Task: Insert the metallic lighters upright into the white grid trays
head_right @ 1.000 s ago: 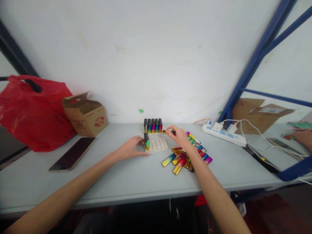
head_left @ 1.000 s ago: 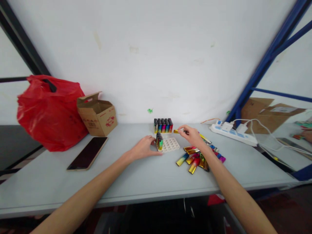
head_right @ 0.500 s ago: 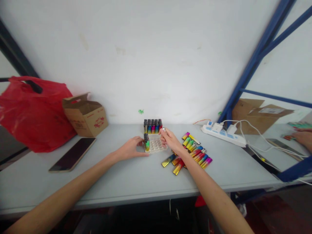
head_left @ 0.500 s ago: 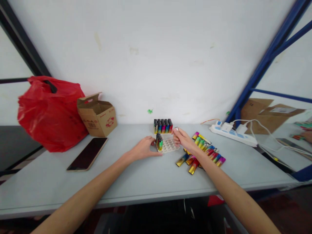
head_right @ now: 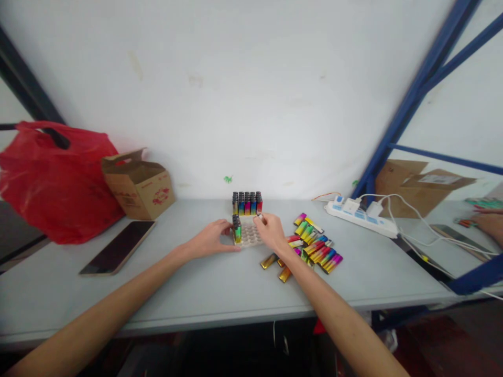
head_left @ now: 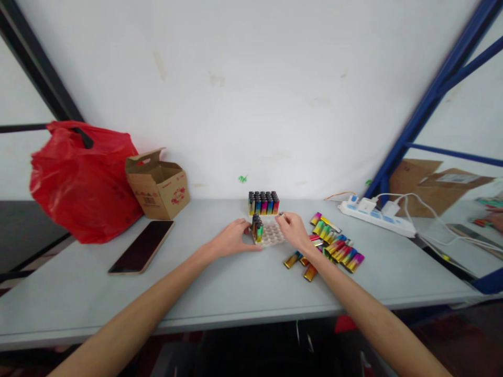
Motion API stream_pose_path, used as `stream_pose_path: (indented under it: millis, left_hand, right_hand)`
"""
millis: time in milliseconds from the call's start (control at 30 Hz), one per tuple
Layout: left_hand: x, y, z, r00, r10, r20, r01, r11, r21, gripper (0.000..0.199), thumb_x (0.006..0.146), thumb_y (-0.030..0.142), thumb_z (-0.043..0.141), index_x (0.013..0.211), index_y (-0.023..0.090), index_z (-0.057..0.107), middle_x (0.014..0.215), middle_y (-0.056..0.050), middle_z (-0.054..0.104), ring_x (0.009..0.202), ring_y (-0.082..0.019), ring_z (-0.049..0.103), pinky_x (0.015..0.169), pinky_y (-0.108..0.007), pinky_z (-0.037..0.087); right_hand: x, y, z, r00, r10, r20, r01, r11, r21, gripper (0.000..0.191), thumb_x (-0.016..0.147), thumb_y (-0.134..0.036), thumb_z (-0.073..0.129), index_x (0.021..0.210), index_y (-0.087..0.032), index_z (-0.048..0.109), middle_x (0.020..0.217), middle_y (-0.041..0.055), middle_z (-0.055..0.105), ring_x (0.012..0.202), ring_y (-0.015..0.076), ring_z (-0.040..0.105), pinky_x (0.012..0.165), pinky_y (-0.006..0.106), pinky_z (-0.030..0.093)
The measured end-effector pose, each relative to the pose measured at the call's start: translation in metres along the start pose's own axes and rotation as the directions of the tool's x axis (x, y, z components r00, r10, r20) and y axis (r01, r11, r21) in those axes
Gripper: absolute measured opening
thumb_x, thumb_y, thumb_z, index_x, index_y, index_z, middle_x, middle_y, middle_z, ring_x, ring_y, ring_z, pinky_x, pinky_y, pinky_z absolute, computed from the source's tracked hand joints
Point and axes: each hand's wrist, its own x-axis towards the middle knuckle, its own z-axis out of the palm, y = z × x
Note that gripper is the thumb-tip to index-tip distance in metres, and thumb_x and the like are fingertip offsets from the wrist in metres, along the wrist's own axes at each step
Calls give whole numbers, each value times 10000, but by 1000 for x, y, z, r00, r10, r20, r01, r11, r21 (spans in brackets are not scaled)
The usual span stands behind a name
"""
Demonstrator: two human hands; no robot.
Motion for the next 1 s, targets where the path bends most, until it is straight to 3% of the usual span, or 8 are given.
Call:
stream_pose_path:
  millis: [100,200,367,500,633,800,1000]
  left_hand:
    - [0,1,0,1000,-5,-1,5,1000,0,604,718,688,772,1007,164,687,978,-93,698,896,-273,647,817,-366,514]
    - [-1,1,0,1000,-1,-12,1,1000,-4,608,708,705,768,985,170,688,964,-87,704,888,-272,649,811,-363,516]
    - [0,-3,2,1000,9,-21,-9,1000,-14,618,691,727,774,951,173,687,952,-79,705,872,-266,643,810,-361,513]
    - [0,-7,0,1000,20,7,-19,999,-41,634,690,711,795,999,167,695,975,-83,698,892,-267,641,818,-361,510]
    - [0,-10,0,999,29,19,-28,998,-52,654,689,705,805,1057,173,706,995,-79,701,902,-263,644,819,-350,502]
    - [1,-11,1,999,34,18,-33,999,-43,643,699,699,800,1039,161,714,983,-82,695,906,-260,637,825,-345,494]
    - [-1,-5,0,1000,28,4,-28,999,-17,577,727,663,785,1027,175,709,967,-72,697,893,-250,633,821,-341,499]
  right_hand:
    - [-2,-1,-4,998,-41,38,40,999,28,436,954,-560,466,678,-223,432,599,-49,417,582,129,400,569,272,293]
    - [-5,-6,-9,981,-92,171,79,993,83,422,1020,-594,407,815,-230,467,651,-49,495,594,141,459,584,267,350]
    - [-9,-14,-15,906,-312,288,347,935,-79,429,1035,-566,439,771,-232,494,771,15,577,731,180,520,700,297,401]
    - [-12,-15,-16,894,-244,376,294,953,-79,461,1034,-573,465,713,-242,480,641,-9,589,598,168,512,627,294,376]
    - [-14,-12,-14,879,-224,421,247,969,0,422,1032,-567,480,787,-233,563,746,19,718,660,190,639,653,293,433]
    - [-14,-7,-8,830,-275,486,369,923,-109,358,1036,-512,514,871,-212,620,824,54,735,734,210,661,698,302,441]
    - [-16,-10,0,830,-295,473,455,848,-271,369,1041,-500,525,884,-196,663,900,84,720,805,208,638,760,306,444]
